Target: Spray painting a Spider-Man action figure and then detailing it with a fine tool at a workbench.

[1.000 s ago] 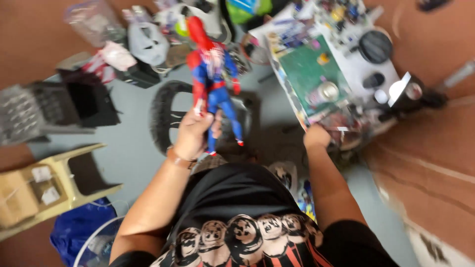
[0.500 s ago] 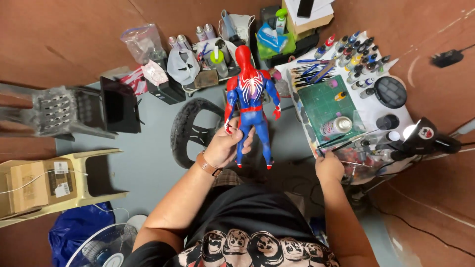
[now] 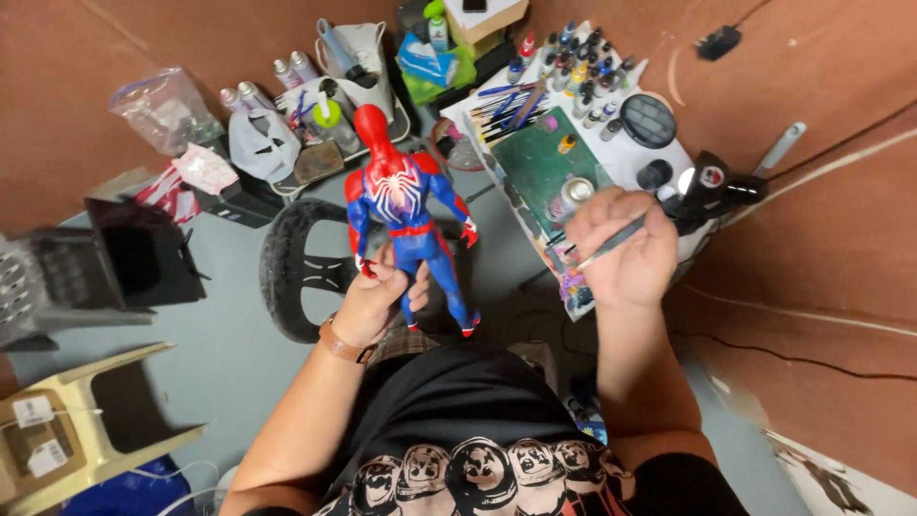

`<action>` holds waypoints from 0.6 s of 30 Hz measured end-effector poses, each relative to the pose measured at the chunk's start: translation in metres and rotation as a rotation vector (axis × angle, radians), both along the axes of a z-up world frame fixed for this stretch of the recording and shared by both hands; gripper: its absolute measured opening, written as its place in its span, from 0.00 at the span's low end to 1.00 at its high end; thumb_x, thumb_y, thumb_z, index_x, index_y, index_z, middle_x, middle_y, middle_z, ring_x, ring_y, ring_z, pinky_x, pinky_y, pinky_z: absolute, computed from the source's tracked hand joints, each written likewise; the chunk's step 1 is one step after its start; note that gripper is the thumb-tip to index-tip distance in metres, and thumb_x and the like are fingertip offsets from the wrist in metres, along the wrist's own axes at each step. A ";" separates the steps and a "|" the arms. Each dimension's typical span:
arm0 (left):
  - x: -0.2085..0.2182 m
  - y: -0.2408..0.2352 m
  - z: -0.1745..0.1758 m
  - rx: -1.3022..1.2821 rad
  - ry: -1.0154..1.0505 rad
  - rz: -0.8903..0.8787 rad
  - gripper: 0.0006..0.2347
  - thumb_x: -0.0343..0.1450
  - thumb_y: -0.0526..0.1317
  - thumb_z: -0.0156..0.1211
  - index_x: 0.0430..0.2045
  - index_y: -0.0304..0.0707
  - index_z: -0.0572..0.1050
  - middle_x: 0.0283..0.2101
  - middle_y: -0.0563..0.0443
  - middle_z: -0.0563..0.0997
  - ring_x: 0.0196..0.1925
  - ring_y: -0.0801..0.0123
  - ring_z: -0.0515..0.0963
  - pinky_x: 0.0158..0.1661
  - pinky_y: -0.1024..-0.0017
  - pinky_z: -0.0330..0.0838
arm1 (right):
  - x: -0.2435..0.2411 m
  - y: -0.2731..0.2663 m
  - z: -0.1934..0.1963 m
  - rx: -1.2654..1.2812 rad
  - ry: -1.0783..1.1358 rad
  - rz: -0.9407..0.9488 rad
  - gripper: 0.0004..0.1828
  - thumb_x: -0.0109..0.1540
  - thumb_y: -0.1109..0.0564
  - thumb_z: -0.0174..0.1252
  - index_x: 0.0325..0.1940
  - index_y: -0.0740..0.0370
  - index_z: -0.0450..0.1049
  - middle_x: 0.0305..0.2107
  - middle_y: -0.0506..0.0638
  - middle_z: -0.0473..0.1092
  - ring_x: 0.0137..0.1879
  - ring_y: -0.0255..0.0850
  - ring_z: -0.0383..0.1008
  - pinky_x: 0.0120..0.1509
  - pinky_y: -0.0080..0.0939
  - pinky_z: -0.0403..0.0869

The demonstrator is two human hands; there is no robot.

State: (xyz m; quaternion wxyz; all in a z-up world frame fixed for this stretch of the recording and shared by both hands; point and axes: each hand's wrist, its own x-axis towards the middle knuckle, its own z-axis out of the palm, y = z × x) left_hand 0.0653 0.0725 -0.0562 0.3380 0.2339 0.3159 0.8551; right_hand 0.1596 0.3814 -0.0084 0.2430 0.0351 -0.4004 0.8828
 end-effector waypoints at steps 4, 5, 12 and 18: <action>0.005 -0.006 0.010 -0.013 0.027 0.035 0.21 0.75 0.37 0.56 0.62 0.39 0.61 0.37 0.42 0.68 0.31 0.69 0.67 0.29 0.72 0.73 | -0.011 -0.022 0.018 -0.011 0.106 0.060 0.23 0.72 0.42 0.37 0.44 0.60 0.70 0.37 0.59 0.65 0.45 0.52 0.72 0.51 0.55 0.75; 0.005 -0.008 0.012 0.000 0.030 0.044 0.20 0.75 0.36 0.56 0.62 0.41 0.61 0.37 0.41 0.69 0.31 0.68 0.67 0.30 0.72 0.73 | -0.013 -0.027 0.021 0.000 0.108 0.059 0.23 0.73 0.42 0.36 0.43 0.60 0.69 0.36 0.57 0.63 0.43 0.51 0.70 0.50 0.55 0.74; -0.003 -0.026 -0.013 0.075 0.126 0.064 0.17 0.76 0.39 0.53 0.59 0.37 0.63 0.32 0.44 0.71 0.29 0.69 0.69 0.31 0.74 0.72 | -0.020 -0.047 0.046 0.099 0.125 0.164 0.31 0.73 0.34 0.30 0.43 0.59 0.68 0.17 0.45 0.42 0.20 0.39 0.47 0.26 0.40 0.54; -0.012 -0.059 0.002 0.049 0.280 0.076 0.16 0.77 0.37 0.48 0.59 0.30 0.64 0.29 0.48 0.72 0.29 0.73 0.71 0.29 0.79 0.71 | -0.032 -0.089 0.075 0.228 0.169 0.159 0.27 0.73 0.33 0.34 0.48 0.53 0.70 0.21 0.56 0.62 0.26 0.46 0.66 0.31 0.46 0.71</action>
